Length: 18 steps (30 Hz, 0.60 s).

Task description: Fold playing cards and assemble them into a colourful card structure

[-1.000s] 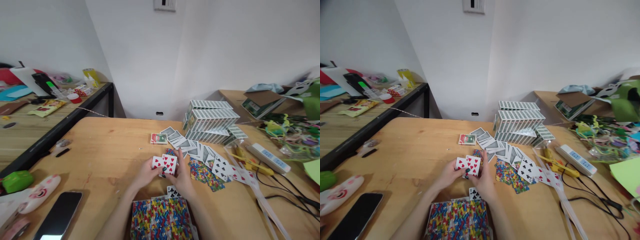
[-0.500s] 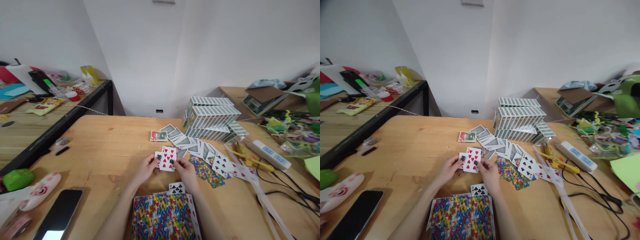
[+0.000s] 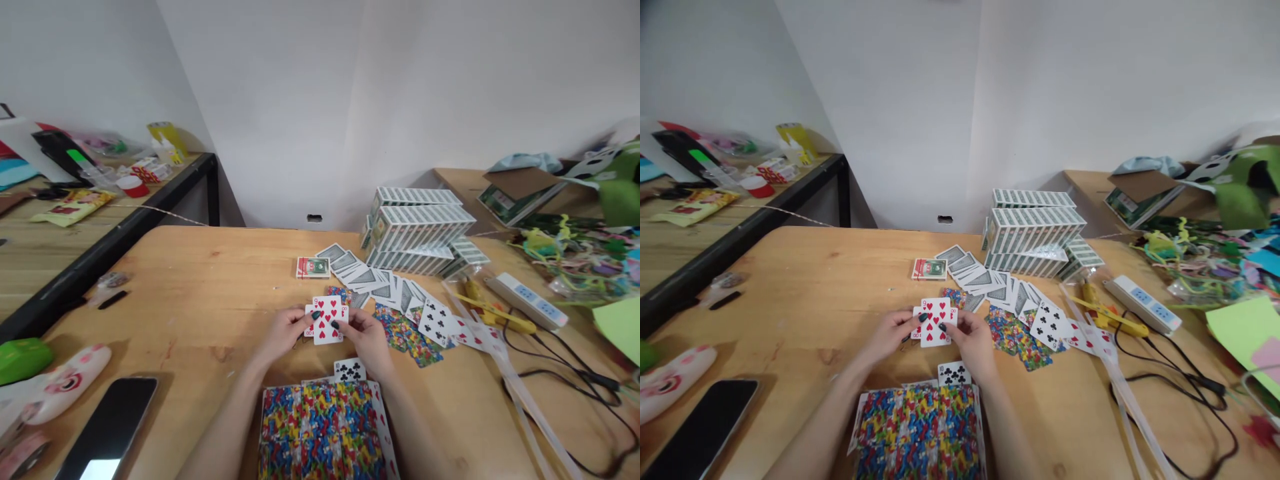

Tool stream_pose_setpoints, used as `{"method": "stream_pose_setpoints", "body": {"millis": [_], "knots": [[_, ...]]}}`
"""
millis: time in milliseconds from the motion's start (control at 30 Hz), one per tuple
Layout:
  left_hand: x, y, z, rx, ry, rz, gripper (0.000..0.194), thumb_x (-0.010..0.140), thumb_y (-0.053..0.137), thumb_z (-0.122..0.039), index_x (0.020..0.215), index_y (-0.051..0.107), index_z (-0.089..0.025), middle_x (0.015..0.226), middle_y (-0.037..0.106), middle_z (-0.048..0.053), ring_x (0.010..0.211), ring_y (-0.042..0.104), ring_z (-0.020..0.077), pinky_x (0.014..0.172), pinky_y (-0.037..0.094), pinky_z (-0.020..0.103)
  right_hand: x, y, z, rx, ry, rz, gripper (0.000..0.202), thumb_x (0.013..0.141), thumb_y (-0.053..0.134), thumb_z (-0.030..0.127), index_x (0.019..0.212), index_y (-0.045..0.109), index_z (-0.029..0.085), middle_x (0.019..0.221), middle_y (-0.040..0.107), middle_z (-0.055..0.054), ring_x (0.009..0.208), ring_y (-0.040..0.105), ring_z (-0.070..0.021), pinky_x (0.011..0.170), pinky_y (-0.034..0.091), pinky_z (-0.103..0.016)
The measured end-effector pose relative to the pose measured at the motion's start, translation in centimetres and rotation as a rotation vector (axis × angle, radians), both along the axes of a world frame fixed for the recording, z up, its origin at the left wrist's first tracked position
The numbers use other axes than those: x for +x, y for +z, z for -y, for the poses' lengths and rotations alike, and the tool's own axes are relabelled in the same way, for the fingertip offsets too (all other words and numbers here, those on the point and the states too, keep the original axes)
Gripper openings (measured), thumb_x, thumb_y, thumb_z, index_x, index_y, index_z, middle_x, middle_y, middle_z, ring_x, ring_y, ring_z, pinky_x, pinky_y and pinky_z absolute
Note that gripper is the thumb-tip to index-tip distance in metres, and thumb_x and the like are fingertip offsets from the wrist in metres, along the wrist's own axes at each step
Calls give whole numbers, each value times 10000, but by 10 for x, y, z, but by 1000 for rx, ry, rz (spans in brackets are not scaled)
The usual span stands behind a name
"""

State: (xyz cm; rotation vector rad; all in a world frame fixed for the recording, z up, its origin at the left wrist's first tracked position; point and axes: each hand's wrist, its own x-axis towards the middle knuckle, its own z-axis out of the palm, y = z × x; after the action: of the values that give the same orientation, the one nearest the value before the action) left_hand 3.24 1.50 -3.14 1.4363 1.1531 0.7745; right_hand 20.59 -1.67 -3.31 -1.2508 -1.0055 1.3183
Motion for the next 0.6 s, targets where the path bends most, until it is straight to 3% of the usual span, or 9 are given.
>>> {"method": "stream_pose_setpoints", "body": {"millis": [233,600], "knots": [[0,2,1,-43,17,-79,362,716,515,-422,498,440,-143,487,380,-49,452,341,68,440,257,192,-1,2,0,-8,21,-87,288,655,647,356,882,632,180,826,691,-47,739,633,-202,693,489,-318],[2,0,2,-18,46,-86,364,735,491,-439,528,473,-141,493,398,-42,473,353,77,455,259,194,-1,4,0,-56,19,-72,320,635,652,392,861,599,172,832,695,-60,747,643,-225,711,497,-350]]}}
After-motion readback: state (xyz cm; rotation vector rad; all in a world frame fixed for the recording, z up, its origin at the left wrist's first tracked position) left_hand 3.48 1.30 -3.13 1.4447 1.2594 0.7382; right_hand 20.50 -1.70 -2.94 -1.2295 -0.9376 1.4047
